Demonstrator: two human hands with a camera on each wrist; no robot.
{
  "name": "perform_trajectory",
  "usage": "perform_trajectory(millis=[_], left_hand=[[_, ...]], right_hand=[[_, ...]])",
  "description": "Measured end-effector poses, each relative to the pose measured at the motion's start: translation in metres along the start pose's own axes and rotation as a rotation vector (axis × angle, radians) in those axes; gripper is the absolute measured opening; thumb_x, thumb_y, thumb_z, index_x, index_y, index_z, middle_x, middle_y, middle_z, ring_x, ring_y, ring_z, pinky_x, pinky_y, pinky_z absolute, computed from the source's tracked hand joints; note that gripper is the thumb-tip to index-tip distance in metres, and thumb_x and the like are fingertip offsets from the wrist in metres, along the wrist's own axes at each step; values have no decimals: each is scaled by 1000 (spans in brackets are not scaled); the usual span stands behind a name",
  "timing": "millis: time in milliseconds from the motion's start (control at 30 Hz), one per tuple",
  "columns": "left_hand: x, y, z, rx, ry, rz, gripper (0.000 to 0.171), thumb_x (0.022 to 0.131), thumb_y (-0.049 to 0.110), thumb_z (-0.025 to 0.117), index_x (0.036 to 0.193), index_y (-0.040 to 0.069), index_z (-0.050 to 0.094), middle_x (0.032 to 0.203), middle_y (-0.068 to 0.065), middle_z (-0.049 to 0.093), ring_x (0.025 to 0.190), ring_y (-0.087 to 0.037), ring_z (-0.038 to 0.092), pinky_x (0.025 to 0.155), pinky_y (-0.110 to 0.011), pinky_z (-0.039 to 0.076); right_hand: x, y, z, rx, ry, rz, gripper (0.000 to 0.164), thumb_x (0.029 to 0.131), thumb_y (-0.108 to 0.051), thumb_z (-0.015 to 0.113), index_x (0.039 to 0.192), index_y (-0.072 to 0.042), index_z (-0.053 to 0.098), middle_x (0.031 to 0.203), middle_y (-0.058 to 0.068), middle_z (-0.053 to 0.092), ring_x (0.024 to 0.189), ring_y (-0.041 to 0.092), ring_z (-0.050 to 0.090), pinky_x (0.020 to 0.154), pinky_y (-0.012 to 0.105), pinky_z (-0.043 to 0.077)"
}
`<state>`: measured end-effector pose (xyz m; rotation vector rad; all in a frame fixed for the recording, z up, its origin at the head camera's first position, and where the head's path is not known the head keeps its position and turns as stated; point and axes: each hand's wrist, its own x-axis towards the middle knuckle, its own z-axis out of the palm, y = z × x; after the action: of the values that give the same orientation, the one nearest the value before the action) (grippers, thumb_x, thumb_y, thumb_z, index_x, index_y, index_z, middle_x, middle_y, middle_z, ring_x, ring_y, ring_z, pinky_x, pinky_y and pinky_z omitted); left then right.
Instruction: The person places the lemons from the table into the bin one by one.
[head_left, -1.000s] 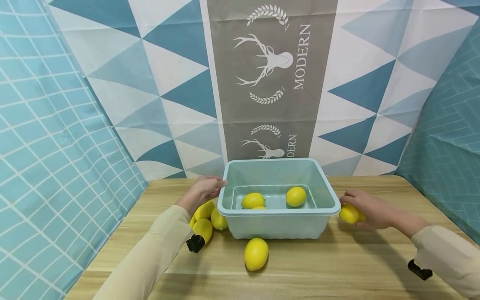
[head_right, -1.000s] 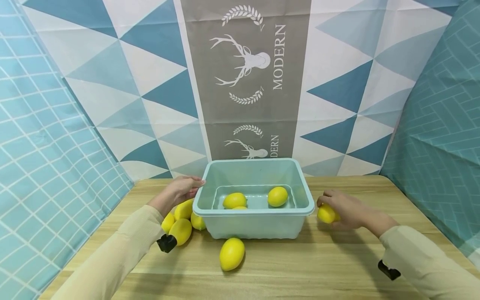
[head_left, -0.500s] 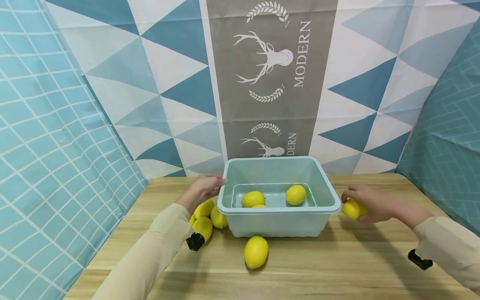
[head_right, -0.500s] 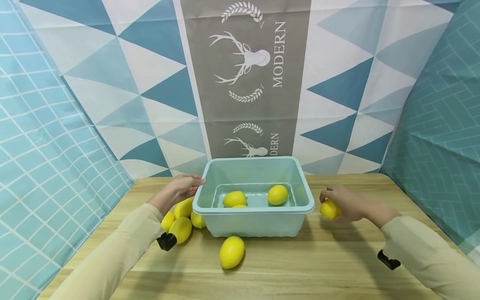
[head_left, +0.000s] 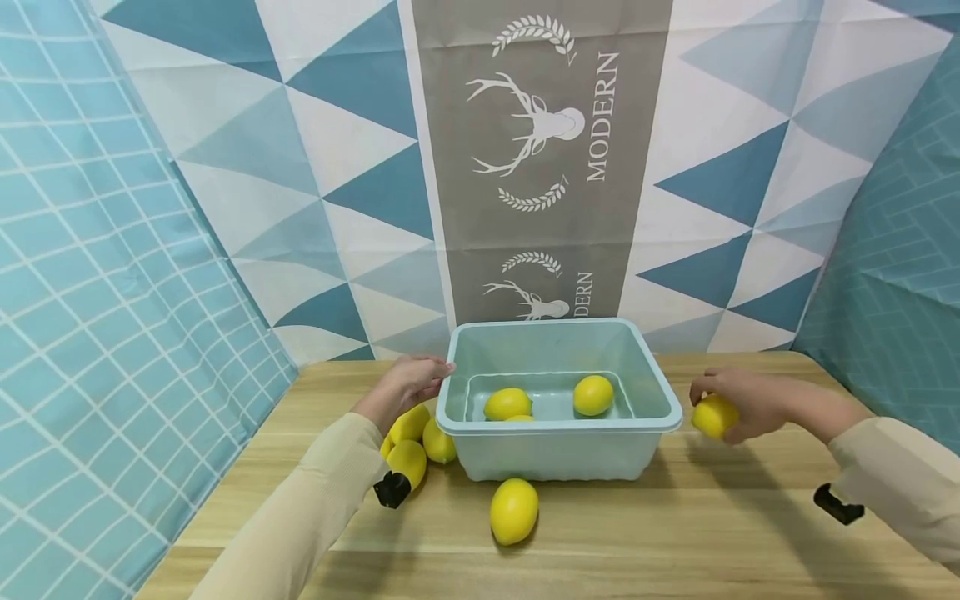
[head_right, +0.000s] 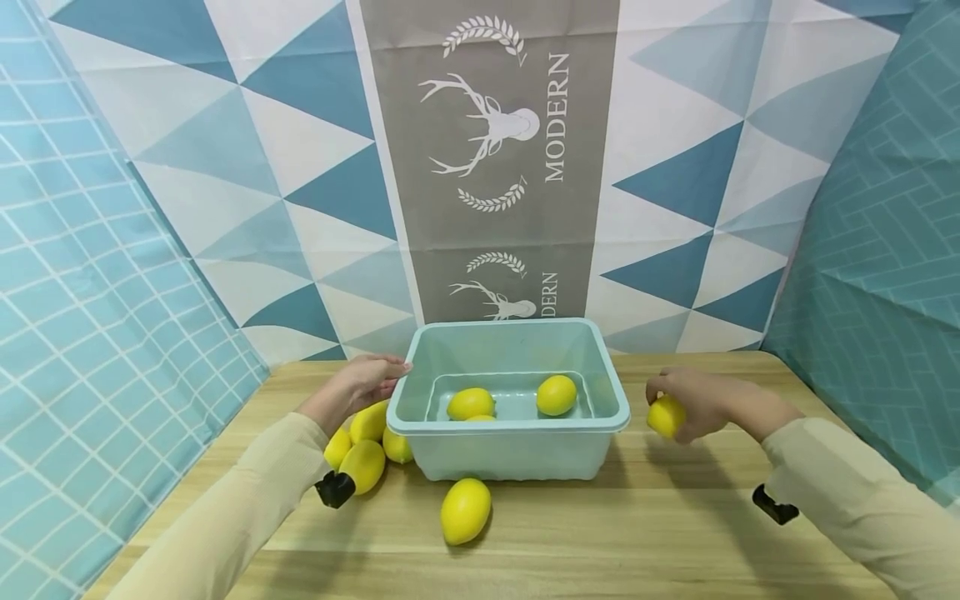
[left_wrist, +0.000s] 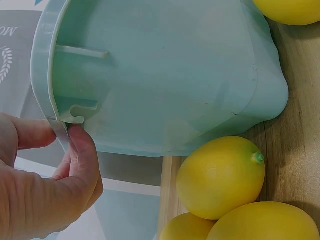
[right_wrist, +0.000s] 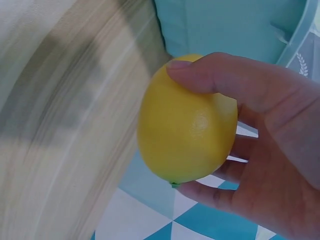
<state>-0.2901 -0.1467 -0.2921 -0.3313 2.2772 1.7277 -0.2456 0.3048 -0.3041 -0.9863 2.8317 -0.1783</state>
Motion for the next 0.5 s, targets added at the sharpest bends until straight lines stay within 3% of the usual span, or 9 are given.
perform_trajectory(millis=[167,500], left_hand=[[1,-5,0,9,-6,-6,46,96,14,57,137,-3,47,126,-15,55,83,-10,57,79,-18,56],[1,2,1,-14,-8,-6,50,96,14,57,140,-3,43,117,-10,55,76,-6,56,68,-12,54]], right_hand=[[-1,-3,-2,32,-44,54,46,65,-16,85,103,-11,59,97,-1,57,82,10,48,69,28,48],[-3,-2,-16,6,-92,67,41,66,-21,84,98,-16,59,94,-6,56,81,8,46,67,23,44]])
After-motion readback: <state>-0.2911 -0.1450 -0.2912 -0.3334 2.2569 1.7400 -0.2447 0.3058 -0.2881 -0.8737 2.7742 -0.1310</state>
